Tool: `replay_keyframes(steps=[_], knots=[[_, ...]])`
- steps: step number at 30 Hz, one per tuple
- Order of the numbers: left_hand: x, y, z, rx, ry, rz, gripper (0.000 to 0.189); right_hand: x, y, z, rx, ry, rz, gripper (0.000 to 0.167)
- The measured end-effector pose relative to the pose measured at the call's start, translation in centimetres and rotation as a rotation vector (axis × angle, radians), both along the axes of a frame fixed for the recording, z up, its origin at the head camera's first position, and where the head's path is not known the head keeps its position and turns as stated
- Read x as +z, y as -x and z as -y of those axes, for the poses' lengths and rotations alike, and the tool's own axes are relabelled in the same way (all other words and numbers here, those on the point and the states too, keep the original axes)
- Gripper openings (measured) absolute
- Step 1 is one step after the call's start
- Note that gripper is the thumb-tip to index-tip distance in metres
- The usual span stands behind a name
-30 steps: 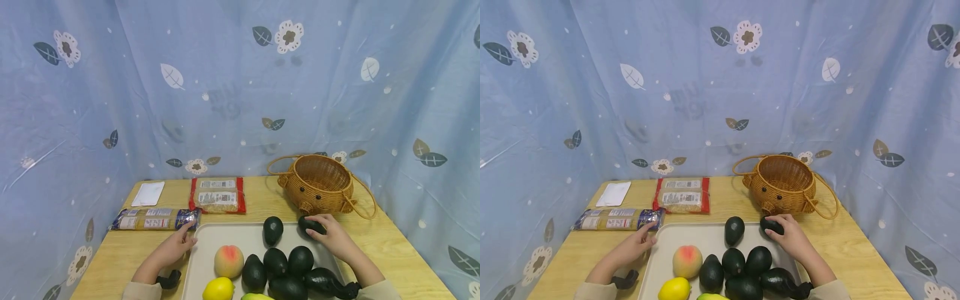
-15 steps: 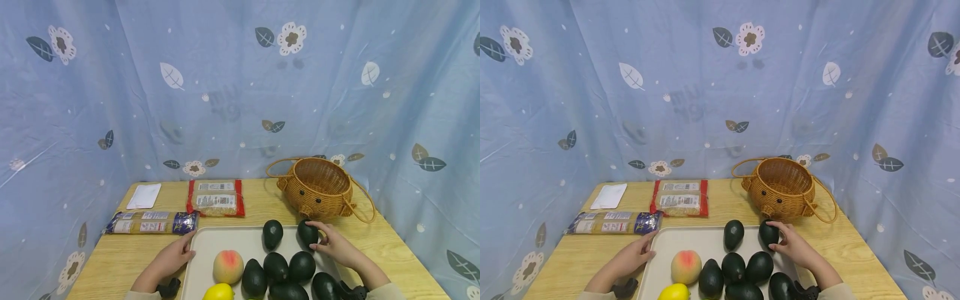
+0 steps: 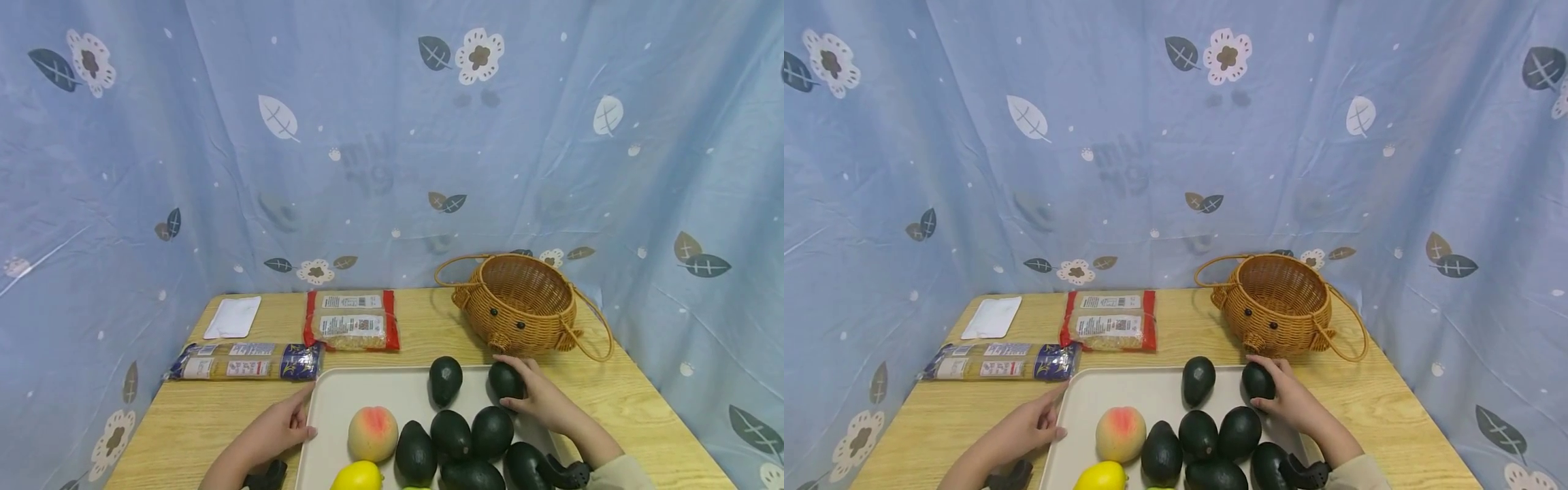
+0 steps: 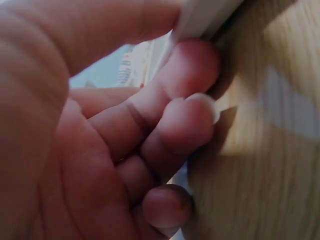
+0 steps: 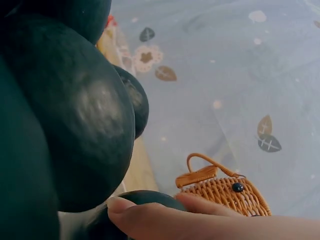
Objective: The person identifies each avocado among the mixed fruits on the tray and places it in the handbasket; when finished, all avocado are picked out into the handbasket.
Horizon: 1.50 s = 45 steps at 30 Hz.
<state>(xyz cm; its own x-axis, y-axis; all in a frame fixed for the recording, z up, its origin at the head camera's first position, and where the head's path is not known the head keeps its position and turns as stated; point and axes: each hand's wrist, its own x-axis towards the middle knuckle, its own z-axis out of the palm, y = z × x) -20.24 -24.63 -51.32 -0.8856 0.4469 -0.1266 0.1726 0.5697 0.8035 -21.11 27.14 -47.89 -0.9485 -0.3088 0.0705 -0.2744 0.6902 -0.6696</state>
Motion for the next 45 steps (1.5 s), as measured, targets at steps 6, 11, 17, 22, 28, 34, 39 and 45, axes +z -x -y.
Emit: replay_keyframes(steps=[6, 11, 17, 22, 28, 34, 39, 45], knots=[[-0.2, 0.0, 0.4, -0.039, -0.048, 0.002, 0.091, 0.9, -0.1, 0.1, -0.061, 0.002, 0.01, 0.069], [-0.2, 0.1, 0.8, -0.036, -0.074, 0.01, 0.093, 2.8, -0.6, 0.4, -0.079, 0.039, -0.064, 0.07], [0.0, 0.2, 1.1, -0.026, -0.082, -0.004, 0.092, 5.8, -1.2, 0.4, -0.068, 0.09, -0.104, 0.071], [-0.1, 0.0, 1.3, 0.006, -0.071, 0.003, 0.09, 8.7, 0.1, -0.2, -0.113, 0.118, -0.189, 0.072], [-0.2, 0.0, 1.4, 0.033, -0.077, 0.033, 0.083, 12.3, 3.8, -1.1, -0.249, 0.105, -0.175, 0.078], [-0.5, -0.2, 1.2, 0.04, -0.057, 0.032, 0.082, 13.0, 7.7, -1.9, -0.327, 0.03, -0.096, 0.081], [-0.6, -0.3, 1.2, 0.054, -0.048, 0.06, 0.085, 12.1, 9.8, -2.2, -0.346, -0.037, -0.023, 0.082], [-0.8, -0.2, 0.9, 0.022, -0.081, 0.07, 0.084, 10.7, 10.7, -2.8, -0.344, -0.1, 0.003, 0.081]])
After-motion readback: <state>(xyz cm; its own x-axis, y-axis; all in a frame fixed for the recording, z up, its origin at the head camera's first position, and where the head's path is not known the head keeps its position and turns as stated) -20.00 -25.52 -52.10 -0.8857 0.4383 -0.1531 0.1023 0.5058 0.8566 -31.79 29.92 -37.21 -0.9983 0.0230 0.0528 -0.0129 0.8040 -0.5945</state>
